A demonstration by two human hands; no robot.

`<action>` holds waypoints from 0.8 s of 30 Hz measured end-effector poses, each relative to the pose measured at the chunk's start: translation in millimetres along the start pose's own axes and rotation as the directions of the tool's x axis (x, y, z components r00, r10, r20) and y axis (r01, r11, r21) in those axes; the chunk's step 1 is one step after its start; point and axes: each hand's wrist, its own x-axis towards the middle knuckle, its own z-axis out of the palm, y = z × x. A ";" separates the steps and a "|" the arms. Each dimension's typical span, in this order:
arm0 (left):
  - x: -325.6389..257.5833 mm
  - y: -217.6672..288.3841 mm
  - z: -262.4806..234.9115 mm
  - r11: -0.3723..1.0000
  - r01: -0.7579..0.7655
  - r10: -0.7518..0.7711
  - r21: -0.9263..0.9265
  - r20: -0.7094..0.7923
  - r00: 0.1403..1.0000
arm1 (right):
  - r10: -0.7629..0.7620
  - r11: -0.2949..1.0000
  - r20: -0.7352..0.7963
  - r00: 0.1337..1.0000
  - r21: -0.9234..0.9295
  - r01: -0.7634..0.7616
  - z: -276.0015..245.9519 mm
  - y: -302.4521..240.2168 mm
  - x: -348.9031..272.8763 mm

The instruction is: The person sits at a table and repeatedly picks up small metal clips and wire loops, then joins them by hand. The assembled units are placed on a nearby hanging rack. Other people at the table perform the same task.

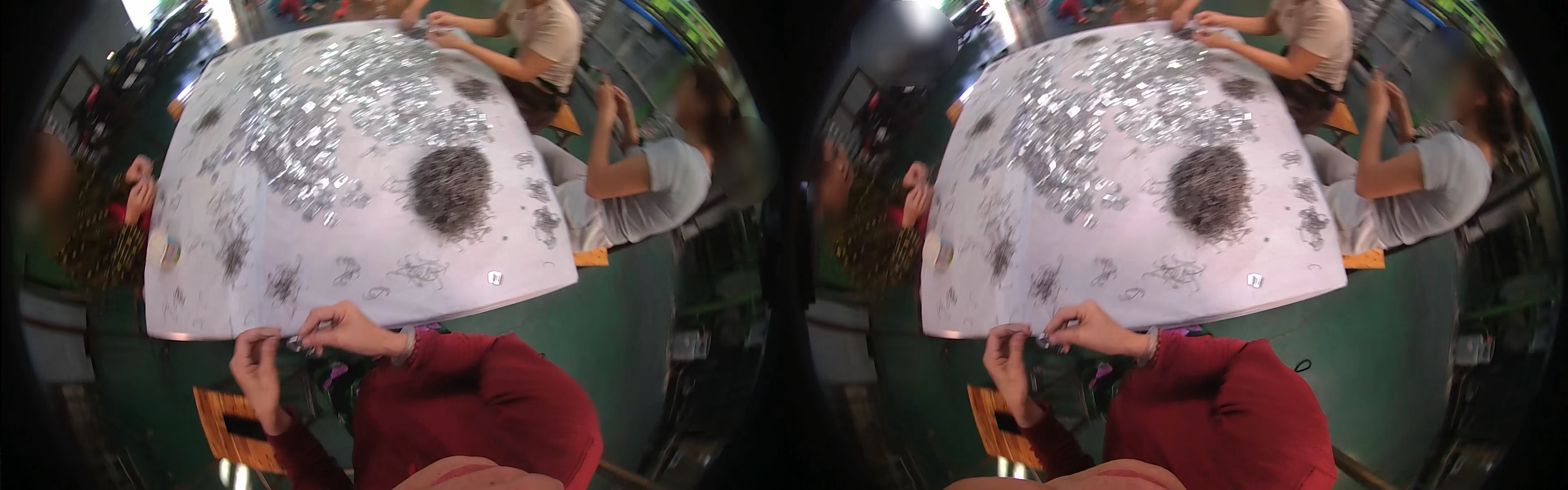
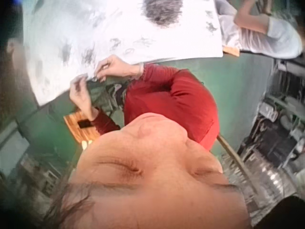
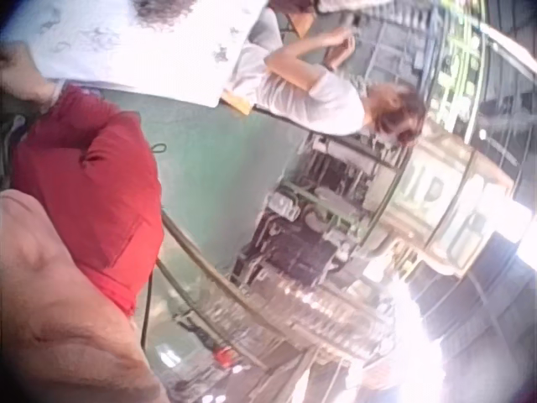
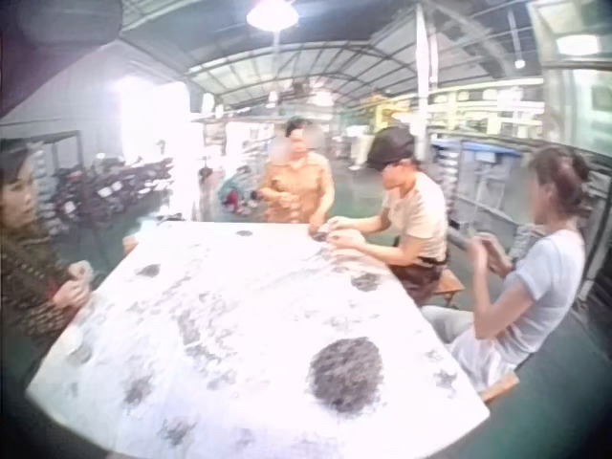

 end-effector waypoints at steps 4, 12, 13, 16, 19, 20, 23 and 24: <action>-18.5 15.4 12.1 0.892 -0.263 0.250 0.367 0.083 0.965 | 0.037 0.999 -0.085 0.996 -0.024 -0.039 8.9 -5.6 -2.0; -31.0 1.7 9.9 0.943 -0.220 0.222 0.248 0.019 0.975 | -0.086 0.993 0.021 0.996 -0.076 0.087 19.4 3.5 -4.6; -31.3 -0.7 10.0 0.965 -0.194 0.195 0.175 0.011 0.981 | -0.116 0.983 0.052 0.992 -0.135 0.122 17.5 0.3 -4.2; -35.4 -4.9 12.9 0.985 -0.137 0.141 0.108 -0.033 0.989 | -0.158 0.943 0.061 0.986 -0.288 0.169 -0.5 -16.8 2.1; -39.2 -7.8 11.2 0.986 -0.162 0.165 0.042 -0.072 0.984 | -0.191 0.826 -0.118 0.974 -0.555 0.095 -58.5 -32.6 26.4; -40.7 -9.6 10.6 0.988 -0.154 0.155 0.026 -0.082 0.984 | -0.244 0.736 -0.177 0.953 -0.674 0.064 -85.8 -31.8 38.3; -48.6 -10.3 7.6 0.991 -0.136 0.137 0.011 -0.094 0.986 | -0.335 0.383 -0.246 0.909 -0.918 -0.107 -192.0 -18.6 82.0; -50.1 -12.6 6.8 0.990 -0.134 0.137 0.038 -0.092 0.986 | -0.421 0.123 -0.103 0.901 -0.991 -0.055 -233.5 -6.2 91.3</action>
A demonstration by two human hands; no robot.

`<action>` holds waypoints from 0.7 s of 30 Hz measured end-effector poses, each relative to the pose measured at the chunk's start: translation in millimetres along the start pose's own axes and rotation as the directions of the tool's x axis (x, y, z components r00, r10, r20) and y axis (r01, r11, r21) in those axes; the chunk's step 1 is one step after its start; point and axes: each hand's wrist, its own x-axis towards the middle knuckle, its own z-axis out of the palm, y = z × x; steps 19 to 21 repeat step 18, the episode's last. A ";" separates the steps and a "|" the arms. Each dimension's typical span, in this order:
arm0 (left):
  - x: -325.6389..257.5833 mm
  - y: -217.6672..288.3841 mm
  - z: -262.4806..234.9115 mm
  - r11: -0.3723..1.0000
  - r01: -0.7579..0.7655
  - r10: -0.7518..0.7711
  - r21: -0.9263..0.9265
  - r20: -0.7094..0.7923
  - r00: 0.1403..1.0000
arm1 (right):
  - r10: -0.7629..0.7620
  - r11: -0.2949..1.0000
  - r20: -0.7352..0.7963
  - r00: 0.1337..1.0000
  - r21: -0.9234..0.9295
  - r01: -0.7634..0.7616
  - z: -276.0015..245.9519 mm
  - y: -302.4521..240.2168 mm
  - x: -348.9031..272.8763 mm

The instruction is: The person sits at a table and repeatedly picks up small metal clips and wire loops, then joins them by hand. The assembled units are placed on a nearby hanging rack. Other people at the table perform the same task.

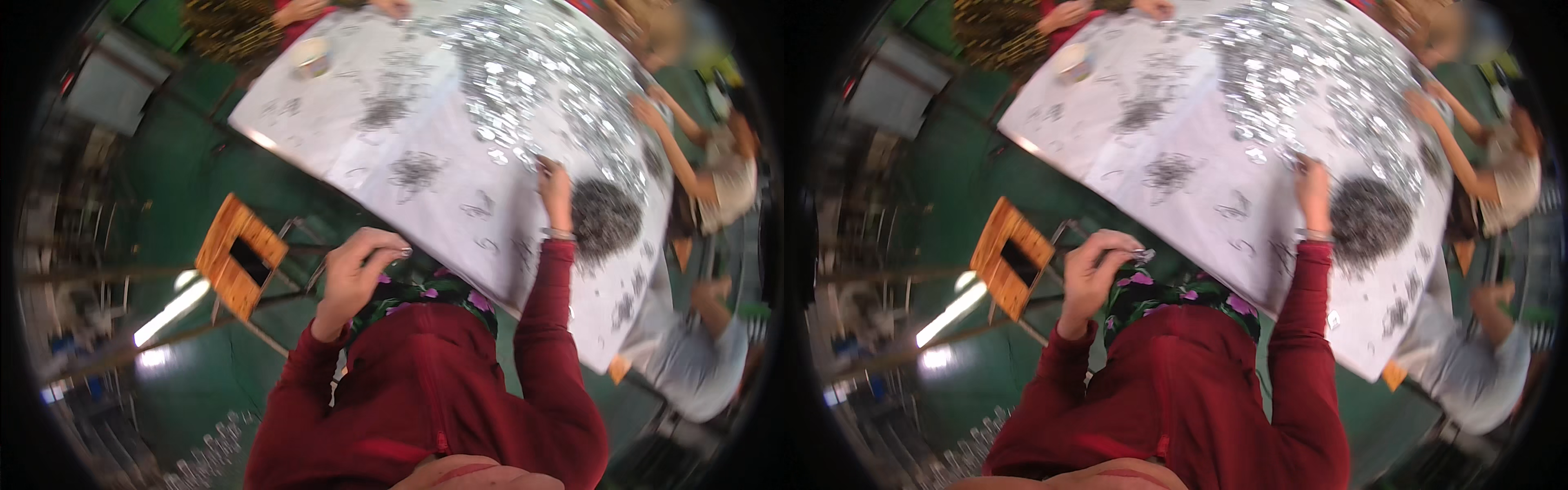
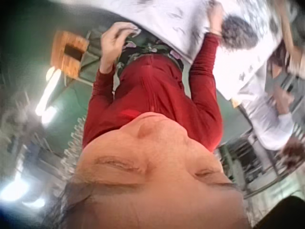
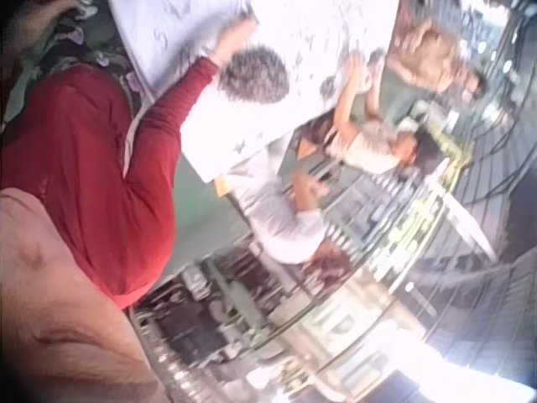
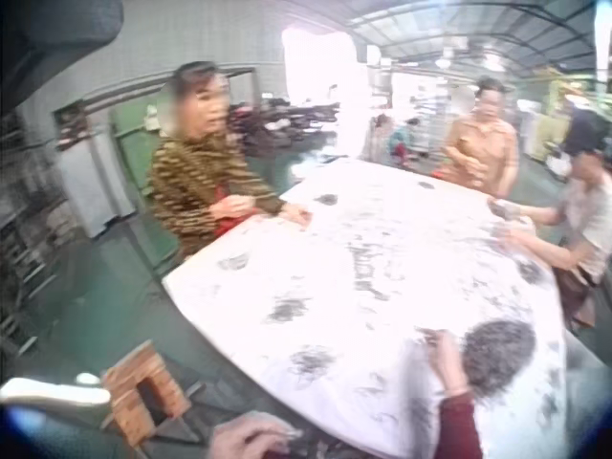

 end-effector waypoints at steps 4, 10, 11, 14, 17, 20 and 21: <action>-10.2 5.7 -4.4 0.998 0.053 -0.052 0.035 -0.032 0.998 | -0.046 0.957 0.164 0.985 -0.275 0.090 22.5 101.8 14.7; -26.2 -9.7 -4.4 0.999 0.012 -0.014 -0.039 -0.070 0.997 | 0.086 0.995 0.256 0.963 -0.075 -0.069 -6.3 29.3 9.2; -27.4 -10.7 -4.2 1.000 -0.011 0.009 -0.029 -0.085 0.996 | 0.067 0.985 0.255 0.965 0.137 -0.105 -2.0 10.5 7.9; -26.8 -22.4 3.5 0.998 -0.066 0.065 -0.006 -0.103 0.993 | 0.017 0.794 0.280 0.960 0.580 -0.183 -1.5 -79.6 -23.1; -23.4 -25.4 3.5 0.994 -0.097 0.101 0.049 -0.106 0.989 | -0.059 0.705 0.363 0.930 0.675 -0.219 -16.7 -192.5 -59.7; -21.1 -22.4 1.9 0.991 -0.109 0.116 0.082 -0.084 0.990 | -0.115 0.674 0.388 0.915 0.707 -0.215 -13.0 -198.8 -67.4; -21.1 -22.4 1.9 0.991 -0.109 0.116 0.082 -0.084 0.990 | -0.115 0.674 0.388 0.915 0.707 -0.215 -13.0 -198.8 -67.4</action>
